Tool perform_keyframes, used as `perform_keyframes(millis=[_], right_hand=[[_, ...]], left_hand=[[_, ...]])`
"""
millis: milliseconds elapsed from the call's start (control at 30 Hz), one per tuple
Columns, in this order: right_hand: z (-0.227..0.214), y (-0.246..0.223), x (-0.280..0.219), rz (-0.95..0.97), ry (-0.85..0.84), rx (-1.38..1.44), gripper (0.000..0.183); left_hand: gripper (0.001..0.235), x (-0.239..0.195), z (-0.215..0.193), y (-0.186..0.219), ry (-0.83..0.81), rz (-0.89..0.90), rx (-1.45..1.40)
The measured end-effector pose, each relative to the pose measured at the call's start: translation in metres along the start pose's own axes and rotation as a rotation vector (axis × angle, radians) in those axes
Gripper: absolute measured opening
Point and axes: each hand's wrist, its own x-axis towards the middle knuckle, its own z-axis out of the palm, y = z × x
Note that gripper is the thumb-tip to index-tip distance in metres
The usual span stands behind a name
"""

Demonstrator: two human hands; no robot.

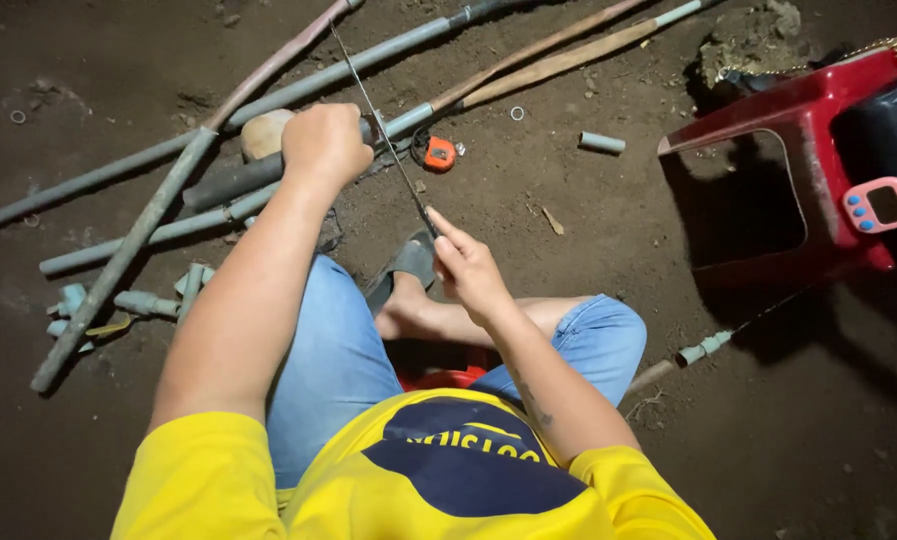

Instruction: The person sits on a small stool and uses a hand saw to cut a grey PVC pipe that is resting on a rock. They hold the pipe with their left hand and saw with their right hand, performing a repetitive back-and-forth motion.

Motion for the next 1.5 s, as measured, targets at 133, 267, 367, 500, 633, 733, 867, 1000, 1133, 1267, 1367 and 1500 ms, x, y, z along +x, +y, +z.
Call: perform_keyframes(millis=[133,267,367,500,633,733,867,1000,1133,1267,1367,1500], right_hand=[[-0.006,0.011,-0.016,0.003,-0.015,-0.033,0.048],[-0.005,0.016,-0.016,0.047,-0.007,0.04,0.049],[-0.002,0.009,-0.001,0.008,-0.001,0.048,0.049],[-0.006,0.021,-0.017,0.034,-0.027,0.017,0.049],[-0.005,0.02,-0.017,0.057,-0.022,0.029,0.051],[0.0,0.006,-0.003,0.005,-0.013,0.073,0.051],[-0.003,0.013,-0.018,0.019,-0.031,-0.009,0.053],[-0.009,0.04,-0.006,0.111,0.003,0.156,0.049],[-0.003,0.027,-0.005,0.076,-0.002,0.155,0.049],[-0.015,0.05,-0.015,0.093,0.003,0.132,0.049],[-0.009,0.037,-0.011,0.088,0.024,0.175,0.049],[-0.01,0.035,-0.001,0.054,0.023,0.156,0.051]], left_hand=[[0.023,0.001,-0.003,-0.016,-0.021,-0.05,-0.021],[0.026,0.001,0.004,-0.006,-0.032,-0.023,-0.05],[0.024,0.0,0.004,0.004,-0.006,-0.003,-0.034],[0.024,-0.001,-0.002,-0.019,0.018,-0.049,-0.065],[0.022,-0.006,0.004,-0.009,-0.039,-0.022,-0.076],[0.024,0.0,0.004,0.003,-0.008,0.053,-0.048],[0.024,0.001,-0.001,-0.011,-0.012,-0.037,-0.054],[0.022,-0.007,-0.008,0.009,-0.031,-0.017,-0.069],[0.025,-0.002,-0.001,0.0,-0.038,-0.022,-0.106],[0.026,-0.001,-0.001,-0.004,-0.059,-0.081,-0.081],[0.027,-0.007,-0.007,0.018,-0.112,-0.042,-0.058],[0.029,-0.001,-0.012,0.017,-0.112,-0.076,-0.081]])
